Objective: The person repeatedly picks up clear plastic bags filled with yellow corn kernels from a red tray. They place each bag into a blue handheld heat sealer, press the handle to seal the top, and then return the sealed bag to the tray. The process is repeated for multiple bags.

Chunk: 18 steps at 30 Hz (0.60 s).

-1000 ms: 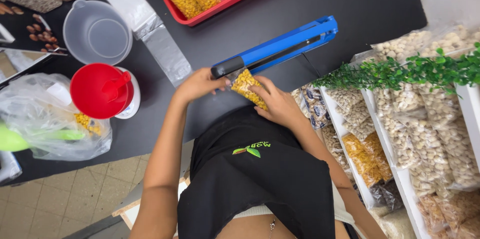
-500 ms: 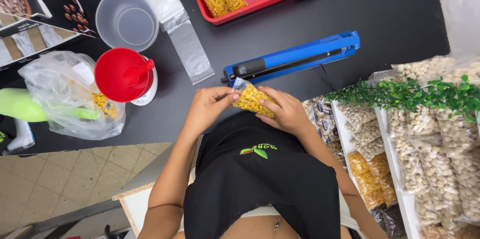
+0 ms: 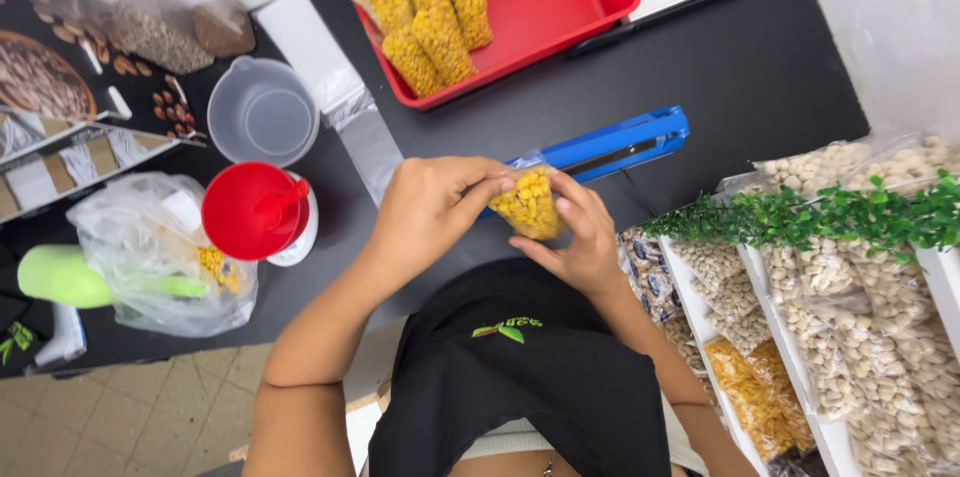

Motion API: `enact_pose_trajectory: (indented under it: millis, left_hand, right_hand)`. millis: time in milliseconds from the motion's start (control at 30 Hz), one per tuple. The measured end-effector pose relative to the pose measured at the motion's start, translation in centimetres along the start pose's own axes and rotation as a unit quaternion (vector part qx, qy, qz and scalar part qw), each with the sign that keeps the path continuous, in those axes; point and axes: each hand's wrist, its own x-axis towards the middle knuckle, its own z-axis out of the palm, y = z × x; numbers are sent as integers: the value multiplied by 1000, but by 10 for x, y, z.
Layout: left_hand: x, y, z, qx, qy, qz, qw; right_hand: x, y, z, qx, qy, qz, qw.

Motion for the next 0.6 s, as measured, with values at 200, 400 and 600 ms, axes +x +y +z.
enact_pose_trajectory:
  millis: [200, 400, 600]
  left_hand:
    - [79, 16, -22, 174, -35, 114, 977]
    - [206, -6, -25, 187, -18, 185, 965]
    - [347, -99, 15, 182, -7, 97, 978]
  right_hand:
    - [-51, 36, -33, -16, 78, 113, 990]
    - [-128, 62, -44, -95, 33, 308, 946]
    - [-204, 133, 3, 17, -64, 477, 876]
